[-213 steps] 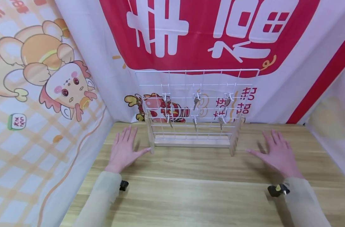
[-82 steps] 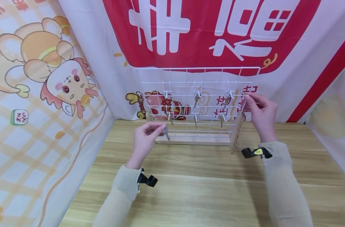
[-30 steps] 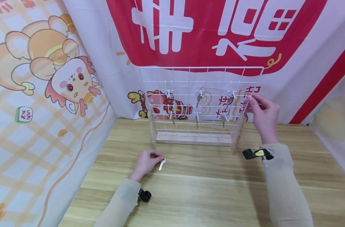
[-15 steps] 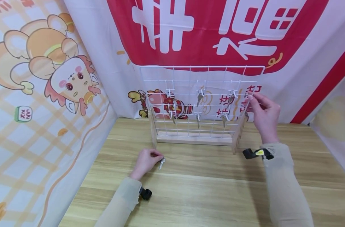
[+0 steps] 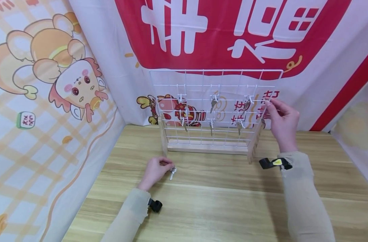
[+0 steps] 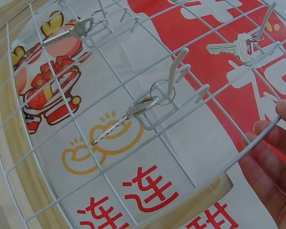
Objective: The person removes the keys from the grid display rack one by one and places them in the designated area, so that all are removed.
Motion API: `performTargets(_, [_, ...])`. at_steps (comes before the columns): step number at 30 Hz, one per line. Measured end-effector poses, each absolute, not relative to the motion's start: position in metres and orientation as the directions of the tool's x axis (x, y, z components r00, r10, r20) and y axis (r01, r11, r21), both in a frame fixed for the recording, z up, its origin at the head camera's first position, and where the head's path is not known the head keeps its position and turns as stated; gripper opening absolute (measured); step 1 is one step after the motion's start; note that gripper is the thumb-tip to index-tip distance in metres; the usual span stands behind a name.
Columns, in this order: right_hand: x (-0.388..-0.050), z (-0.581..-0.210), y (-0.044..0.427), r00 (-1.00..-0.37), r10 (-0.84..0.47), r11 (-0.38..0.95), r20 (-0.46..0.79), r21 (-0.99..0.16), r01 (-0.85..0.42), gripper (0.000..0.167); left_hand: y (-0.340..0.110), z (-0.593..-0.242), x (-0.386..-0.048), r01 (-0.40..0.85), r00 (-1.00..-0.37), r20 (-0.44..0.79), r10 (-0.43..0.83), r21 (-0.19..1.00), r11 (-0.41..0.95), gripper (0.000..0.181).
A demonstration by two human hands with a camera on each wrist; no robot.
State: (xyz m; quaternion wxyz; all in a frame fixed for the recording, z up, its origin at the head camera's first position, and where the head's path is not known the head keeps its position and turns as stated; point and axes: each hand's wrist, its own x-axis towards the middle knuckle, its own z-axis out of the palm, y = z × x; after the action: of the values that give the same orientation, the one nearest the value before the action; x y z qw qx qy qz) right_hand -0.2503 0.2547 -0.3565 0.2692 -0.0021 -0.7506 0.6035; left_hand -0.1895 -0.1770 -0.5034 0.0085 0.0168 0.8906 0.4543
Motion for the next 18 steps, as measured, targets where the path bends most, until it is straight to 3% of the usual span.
performTargets(7, [-0.251, -0.357, 0.255, -0.851, 0.339, 0.283, 0.401, -0.906, -0.315, 0.036, -0.177, -0.483, -0.189, 0.035, -0.999, 0.049, -0.014, 0.861, 0.508, 0.018])
performTargets(18, [-0.251, -0.355, 0.254, -0.851, 0.343, 0.288, 0.397, -0.907, -0.307, 0.035, -0.148, -0.417, -0.193, 0.176, -0.979, 0.201, -0.037, 0.924, 0.339, 0.035])
